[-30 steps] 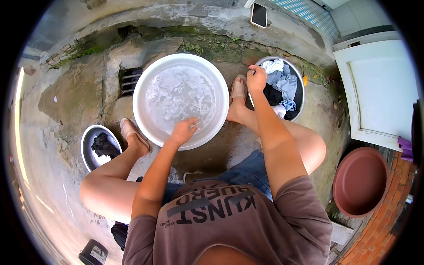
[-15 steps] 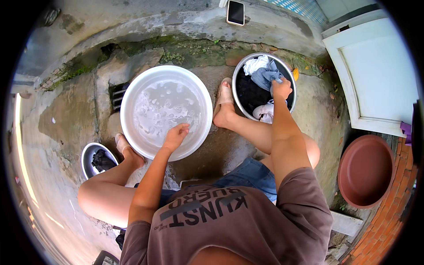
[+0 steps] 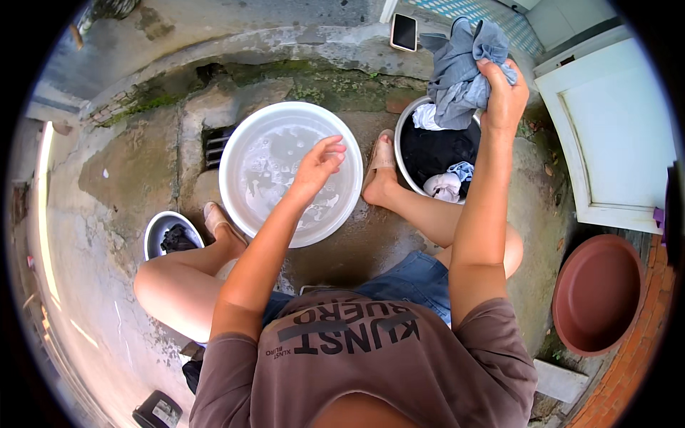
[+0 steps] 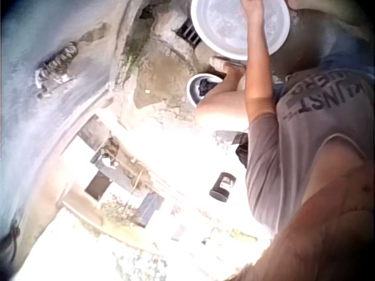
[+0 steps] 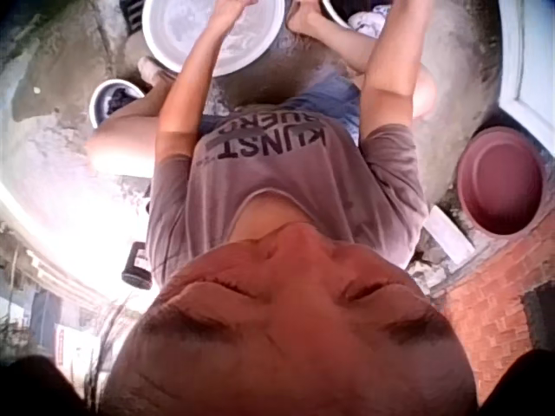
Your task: The person washes clothing by hand in a basin of water, scrubbing and wringing a blue garment and a white garment one at a time.
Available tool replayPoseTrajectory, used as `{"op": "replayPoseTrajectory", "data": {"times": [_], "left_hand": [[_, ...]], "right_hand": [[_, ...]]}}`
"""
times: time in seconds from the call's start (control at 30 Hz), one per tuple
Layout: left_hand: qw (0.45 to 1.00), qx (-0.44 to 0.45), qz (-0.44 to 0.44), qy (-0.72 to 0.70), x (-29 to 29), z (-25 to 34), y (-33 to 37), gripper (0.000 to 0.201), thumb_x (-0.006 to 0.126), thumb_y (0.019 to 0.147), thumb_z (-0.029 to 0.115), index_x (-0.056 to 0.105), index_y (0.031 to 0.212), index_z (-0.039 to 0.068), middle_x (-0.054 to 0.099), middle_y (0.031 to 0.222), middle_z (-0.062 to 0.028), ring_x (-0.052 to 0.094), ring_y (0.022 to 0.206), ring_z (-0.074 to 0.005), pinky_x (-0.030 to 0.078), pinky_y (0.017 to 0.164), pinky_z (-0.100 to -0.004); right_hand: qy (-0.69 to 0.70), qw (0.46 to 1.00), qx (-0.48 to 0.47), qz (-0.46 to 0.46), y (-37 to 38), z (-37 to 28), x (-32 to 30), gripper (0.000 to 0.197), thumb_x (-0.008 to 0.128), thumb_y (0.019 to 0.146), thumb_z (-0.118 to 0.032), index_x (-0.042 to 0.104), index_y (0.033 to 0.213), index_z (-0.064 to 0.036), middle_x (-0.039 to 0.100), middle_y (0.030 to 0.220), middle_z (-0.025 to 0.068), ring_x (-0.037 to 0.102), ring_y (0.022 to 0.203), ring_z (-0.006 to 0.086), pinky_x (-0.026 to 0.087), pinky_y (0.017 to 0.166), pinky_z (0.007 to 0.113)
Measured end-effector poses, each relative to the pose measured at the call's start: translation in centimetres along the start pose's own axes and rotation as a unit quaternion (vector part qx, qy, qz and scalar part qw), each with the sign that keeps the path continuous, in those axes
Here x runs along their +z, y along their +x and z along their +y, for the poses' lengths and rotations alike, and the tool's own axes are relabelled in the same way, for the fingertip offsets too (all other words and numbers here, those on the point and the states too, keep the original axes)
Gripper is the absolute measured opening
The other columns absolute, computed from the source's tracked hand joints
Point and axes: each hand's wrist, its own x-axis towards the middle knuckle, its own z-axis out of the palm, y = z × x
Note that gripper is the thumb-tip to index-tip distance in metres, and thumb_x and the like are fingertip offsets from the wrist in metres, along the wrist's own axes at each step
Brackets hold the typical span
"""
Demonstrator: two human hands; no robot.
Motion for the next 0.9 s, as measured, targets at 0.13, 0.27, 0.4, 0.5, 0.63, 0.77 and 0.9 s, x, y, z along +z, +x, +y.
{"op": "replayPoseTrajectory", "data": {"times": [0.13, 0.27, 0.4, 0.5, 0.63, 0.77, 0.9], "left_hand": [[0.965, 0.022, 0.045, -0.256, 0.8, 5.6, -0.4, 0.073, 0.061, 0.085, 0.036, 0.021, 0.142, 0.015, 0.031, 0.138, -0.0185, 0.037, 0.125, -0.0303, 0.038, 0.097, -0.0485], [0.934, 0.020, 0.158, -0.321, -2.3, 5.7, 0.0, 0.057, 0.063, 0.084, 0.033, 0.040, 0.131, 0.009, 0.049, 0.123, -0.0172, 0.053, 0.105, -0.0235, 0.048, 0.081, -0.0377], [0.944, 0.025, 0.323, -0.063, -11.3, -1.6, -1.2, 0.016, 0.066, 0.083, 0.026, 0.063, 0.081, 0.010, 0.060, 0.069, 0.0040, 0.049, 0.051, -0.0052, 0.033, 0.043, -0.0203], [0.932, -0.022, 0.353, -0.079, -13.3, -0.8, -3.3, 0.020, 0.063, 0.085, 0.032, 0.057, 0.078, 0.014, 0.055, 0.070, 0.0045, 0.049, 0.057, -0.0059, 0.038, 0.044, -0.0205], [0.930, -0.025, 0.365, -0.018, -16.4, -2.9, -4.5, 0.022, 0.062, 0.085, 0.032, 0.054, 0.076, 0.013, 0.053, 0.072, 0.0031, 0.046, 0.059, -0.0068, 0.039, 0.048, -0.0229], [0.852, 0.019, 0.412, 0.323, -15.3, -5.3, -4.5, 0.043, 0.071, 0.074, 0.018, 0.049, 0.108, 0.001, 0.055, 0.085, -0.0113, 0.054, 0.076, -0.0261, 0.044, 0.073, -0.0357], [0.833, -0.029, 0.244, 0.496, -12.5, -8.3, -5.8, 0.066, 0.068, 0.076, 0.028, 0.036, 0.134, 0.019, 0.040, 0.128, -0.0108, 0.036, 0.119, -0.0341, 0.034, 0.094, -0.0517]], "right_hand": [[0.111, 0.978, 0.117, -0.131, -4.6, -2.2, 4.5, 0.009, 0.066, 0.073, -0.010, 0.061, 0.076, -0.0032, 0.057, 0.071, -0.0016, 0.049, 0.062, 0.0061, 0.038, 0.059, 0.021], [0.011, 0.948, 0.162, -0.275, -9.2, 2.6, 8.3, 0.012, 0.067, 0.076, -0.015, 0.062, 0.080, -0.0044, 0.058, 0.076, -0.0033, 0.052, 0.074, 0.0063, 0.040, 0.070, 0.021], [-0.178, 0.938, -0.061, -0.290, -12.0, 9.0, 10.2, 0.026, 0.070, 0.075, -0.023, 0.055, 0.074, -0.0013, 0.057, 0.116, 0.0126, 0.053, 0.101, 0.0193, 0.038, 0.086, 0.027], [-0.074, 0.946, 0.142, -0.282, -12.3, 12.5, 9.8, 0.028, 0.069, 0.076, -0.020, 0.048, 0.069, -0.0036, 0.056, 0.074, 0.0013, 0.052, 0.070, 0.0110, 0.044, 0.068, 0.026], [-0.020, 0.929, 0.219, -0.298, -13.6, 14.1, 10.9, 0.031, 0.068, 0.075, -0.018, 0.041, 0.070, -0.0046, 0.051, 0.064, 0.0001, 0.049, 0.057, 0.0107, 0.043, 0.055, 0.027], [-0.339, 0.883, 0.131, -0.297, -16.0, 18.7, 9.7, 0.034, 0.064, 0.073, -0.013, 0.047, 0.102, -0.0121, 0.061, 0.082, 0.0130, 0.061, 0.073, 0.0299, 0.048, 0.067, 0.037], [-0.467, 0.738, 0.059, -0.484, -20.1, 21.1, 10.8, 0.073, 0.065, 0.074, -0.016, 0.032, 0.138, -0.0291, 0.043, 0.130, 0.0118, 0.040, 0.120, 0.0295, 0.040, 0.093, 0.038]]}}
